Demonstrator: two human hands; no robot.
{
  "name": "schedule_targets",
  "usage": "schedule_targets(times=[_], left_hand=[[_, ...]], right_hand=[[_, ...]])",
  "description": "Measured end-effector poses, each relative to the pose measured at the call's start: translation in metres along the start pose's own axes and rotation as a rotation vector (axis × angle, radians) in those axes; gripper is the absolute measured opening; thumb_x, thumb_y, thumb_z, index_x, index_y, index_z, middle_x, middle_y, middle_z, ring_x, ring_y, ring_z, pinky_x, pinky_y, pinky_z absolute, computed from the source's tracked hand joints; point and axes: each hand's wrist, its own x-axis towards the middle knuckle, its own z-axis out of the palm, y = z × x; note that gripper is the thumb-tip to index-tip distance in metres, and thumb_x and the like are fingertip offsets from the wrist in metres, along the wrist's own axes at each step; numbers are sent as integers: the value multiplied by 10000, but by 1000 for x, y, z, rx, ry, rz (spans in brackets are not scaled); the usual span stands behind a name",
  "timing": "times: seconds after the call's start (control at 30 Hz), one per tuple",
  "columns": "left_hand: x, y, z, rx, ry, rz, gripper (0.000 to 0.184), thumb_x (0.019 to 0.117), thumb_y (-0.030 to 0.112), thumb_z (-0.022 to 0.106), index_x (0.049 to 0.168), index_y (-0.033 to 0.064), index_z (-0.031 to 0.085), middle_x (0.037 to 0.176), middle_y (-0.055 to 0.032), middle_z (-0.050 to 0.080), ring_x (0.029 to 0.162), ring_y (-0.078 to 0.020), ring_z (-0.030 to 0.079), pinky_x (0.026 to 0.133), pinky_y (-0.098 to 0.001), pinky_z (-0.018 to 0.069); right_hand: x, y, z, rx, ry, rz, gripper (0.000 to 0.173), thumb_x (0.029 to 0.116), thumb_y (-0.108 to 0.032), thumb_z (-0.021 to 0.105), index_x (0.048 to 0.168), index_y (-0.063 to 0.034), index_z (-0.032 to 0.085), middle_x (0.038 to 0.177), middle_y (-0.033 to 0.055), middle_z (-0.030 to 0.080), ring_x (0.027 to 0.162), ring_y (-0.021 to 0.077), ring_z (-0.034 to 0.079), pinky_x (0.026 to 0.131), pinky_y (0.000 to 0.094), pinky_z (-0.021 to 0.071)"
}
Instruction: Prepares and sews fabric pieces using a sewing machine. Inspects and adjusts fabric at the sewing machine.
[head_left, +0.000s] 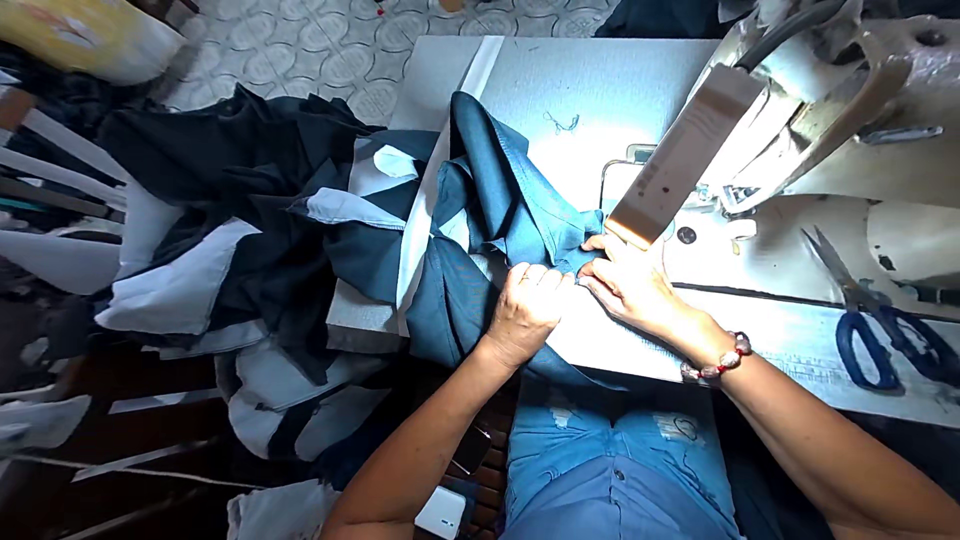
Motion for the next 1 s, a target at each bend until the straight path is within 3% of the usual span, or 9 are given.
schedule_targets(times=[0.2,0.33,0.6,0.8,0.87,1.0], left_hand=[[-5,9,5,1,-45,-84,124,891,57,656,934,27,768,806,-121,673,799,-306,667,680,-417,510],[-8,12,8,-14,-5,-149,143,906,99,665,955,47,788,804,-110,683,807,-303,670,679,-410,513],[-9,12,8,-23,17,-189,152,911,128,651,913,55,784,802,-101,689,814,-294,675,688,-410,520],[-10,12,10,-31,44,-209,153,905,128,647,889,53,780,796,-100,686,811,-288,670,699,-404,511],[-11,12,10,-31,49,-199,146,908,124,658,916,60,788,794,-95,684,806,-282,670,697,-399,514],[-10,18,6,-35,-21,-241,241,884,53,670,1084,89,800,780,-100,646,766,-287,640,688,-402,495]], right_hand=[[-3,10,-6,-31,36,-106,239,974,-273,582,926,-150,781,1230,124,709,1300,441,543,1076,685,312],[-7,16,-12,-153,103,-165,190,921,-189,637,981,-205,816,1240,102,724,1311,443,546,1052,687,326],[-9,18,-7,-223,206,-230,212,954,-173,650,1072,-252,807,1241,115,729,1293,407,576,1064,619,349],[-10,20,-2,-300,203,-268,233,968,-130,621,1063,-248,799,1283,103,715,1281,374,598,1058,596,374],[-8,21,-1,-278,161,-216,215,955,-142,619,1013,-240,802,1292,111,707,1286,398,589,1065,623,371],[-2,20,-5,-160,90,-88,190,924,-192,623,934,-214,812,1291,142,690,1289,451,548,1057,655,339]])
